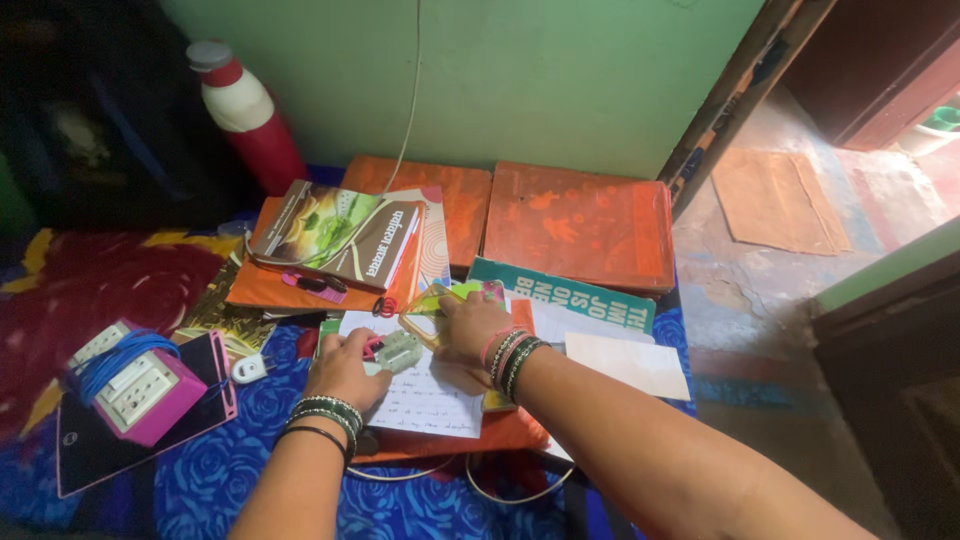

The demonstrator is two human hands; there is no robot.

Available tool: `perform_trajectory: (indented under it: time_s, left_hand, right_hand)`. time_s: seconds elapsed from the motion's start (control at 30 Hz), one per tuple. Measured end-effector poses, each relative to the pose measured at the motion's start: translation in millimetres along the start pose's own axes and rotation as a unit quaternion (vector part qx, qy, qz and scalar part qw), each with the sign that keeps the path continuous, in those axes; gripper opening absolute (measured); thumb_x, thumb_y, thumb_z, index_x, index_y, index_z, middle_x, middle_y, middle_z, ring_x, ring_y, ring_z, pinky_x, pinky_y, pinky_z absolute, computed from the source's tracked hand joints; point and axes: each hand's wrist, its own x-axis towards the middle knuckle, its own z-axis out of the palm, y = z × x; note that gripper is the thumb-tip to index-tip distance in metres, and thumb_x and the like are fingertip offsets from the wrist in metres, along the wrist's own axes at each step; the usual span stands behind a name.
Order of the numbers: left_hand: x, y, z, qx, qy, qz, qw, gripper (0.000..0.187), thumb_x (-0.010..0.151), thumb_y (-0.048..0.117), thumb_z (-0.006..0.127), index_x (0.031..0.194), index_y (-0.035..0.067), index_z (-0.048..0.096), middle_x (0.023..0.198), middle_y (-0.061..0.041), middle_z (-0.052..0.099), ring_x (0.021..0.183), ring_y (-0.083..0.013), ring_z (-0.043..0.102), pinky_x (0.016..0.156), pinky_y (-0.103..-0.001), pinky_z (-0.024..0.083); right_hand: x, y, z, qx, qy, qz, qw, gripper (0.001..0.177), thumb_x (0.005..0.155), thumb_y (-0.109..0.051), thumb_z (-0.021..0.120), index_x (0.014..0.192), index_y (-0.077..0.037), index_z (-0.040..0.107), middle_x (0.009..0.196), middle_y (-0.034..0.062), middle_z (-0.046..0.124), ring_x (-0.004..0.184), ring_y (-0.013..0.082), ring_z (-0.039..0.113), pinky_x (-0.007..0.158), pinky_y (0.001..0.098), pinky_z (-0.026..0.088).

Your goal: The person organizes a cluttered collection of stationery and personal items on a bed. They pick up and stack various books, notebooks, and papers, while also handling a phone, a charging cable, and a power adapter. The items are sorted into neat piles by the end of the clip.

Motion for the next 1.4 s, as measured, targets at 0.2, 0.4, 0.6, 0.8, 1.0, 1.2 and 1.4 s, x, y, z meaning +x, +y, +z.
perform_trajectory:
  time_s: [0.2, 0.4, 0.6, 0.8, 1.0, 1.2, 1.4]
  left_hand:
    - [11.9, -22.0, 14.4, -0.089, 0.03, -0.006, 0.996, 0.053, 0.072, 0.029, 0.081, 0.122, 0.024, 0.068, 0.121, -0.014, 0.063, 0.117, -0.035, 0.062, 0.104, -0.042, 0.048]
    - [26.6, -41.8, 28.3, -0.345, -0.003, -0.098, 0.933, 0.045, 0.081, 0.021, 0.076, 0.124, 0.015, 0.067, 0.088, -0.006, 0.074, 0.074, -0.0248, 0.069, 0.064, -0.039, 0.055]
    - [16.4, -39.9, 14.7, -0.567, -0.063, -0.202, 0.796, 0.032, 0.09, 0.024, 0.065, 0.123, 0.023, 0.065, 0.077, 0.0, 0.062, 0.056, -0.0185, 0.056, 0.047, -0.033, 0.041]
    - [18.0, -56.6, 21.4, -0.652, -0.051, -0.304, 0.693, 0.028, 0.09, 0.033, 0.061, 0.118, 0.029, 0.062, 0.084, -0.002, 0.066, 0.068, -0.0227, 0.064, 0.058, -0.039, 0.049]
    - [17.1, -46.2, 18.4, -0.67, -0.095, -0.271, 0.685, 0.053, 0.093, 0.061, 0.066, 0.121, 0.016, 0.061, 0.095, -0.006, 0.065, 0.075, -0.0216, 0.067, 0.063, -0.042, 0.053]
    - [-7.0, 0.8, -41.5, -0.555, -0.089, -0.245, 0.79, 0.055, 0.081, 0.05, 0.071, 0.13, 0.029, 0.054, 0.107, 0.006, 0.065, 0.084, -0.0176, 0.066, 0.069, -0.043, 0.055]
    - [28.2, -44.5, -34.8, -0.627, -0.011, -0.146, 0.765, 0.042, 0.084, 0.036, 0.073, 0.12, 0.016, 0.067, 0.089, -0.006, 0.07, 0.067, -0.0187, 0.068, 0.05, -0.033, 0.05]
  right_hand:
    - [-17.9, -19.7, -27.3, -0.024, -0.035, 0.047, 0.998, 0.091, 0.077, -0.056, 0.08, 0.151, -0.021, 0.039, 0.141, 0.0166, 0.047, 0.137, 0.0386, 0.041, 0.109, 0.0538, 0.038]
    - [-8.4, -29.9, -8.6, -0.031, 0.097, -0.266, 0.958, 0.084, 0.068, -0.036, 0.086, 0.145, -0.022, 0.053, 0.138, 0.0133, 0.054, 0.13, 0.0366, 0.048, 0.106, 0.049, 0.042]
    - [-3.6, -37.4, 9.9, 0.002, 0.091, -0.228, 0.969, 0.063, 0.079, -0.03, 0.079, 0.138, -0.02, 0.059, 0.121, 0.0111, 0.068, 0.118, 0.0342, 0.06, 0.098, 0.0514, 0.046]
    - [5.7, -38.1, 2.5, 0.187, 0.084, -0.164, 0.965, 0.065, 0.075, -0.029, 0.08, 0.133, -0.011, 0.059, 0.108, 0.0182, 0.073, 0.106, 0.0368, 0.068, 0.098, 0.0446, 0.05]
    - [28.8, -64.0, 21.7, 0.48, 0.0, -0.057, 0.875, 0.065, 0.075, -0.022, 0.081, 0.133, -0.005, 0.056, 0.098, 0.017, 0.075, 0.087, 0.0217, 0.073, 0.078, 0.0324, 0.057]
    - [39.9, -82.3, 23.9, 0.468, 0.016, -0.087, 0.879, 0.061, 0.08, -0.024, 0.08, 0.134, -0.007, 0.057, 0.099, 0.014, 0.075, 0.091, 0.0199, 0.073, 0.078, 0.032, 0.058]
    - [56.5, -102.0, 13.2, 0.542, -0.052, -0.087, 0.834, 0.068, 0.081, -0.022, 0.074, 0.146, -0.013, 0.052, 0.103, 0.0086, 0.073, 0.087, 0.0163, 0.068, 0.07, 0.0312, 0.057]
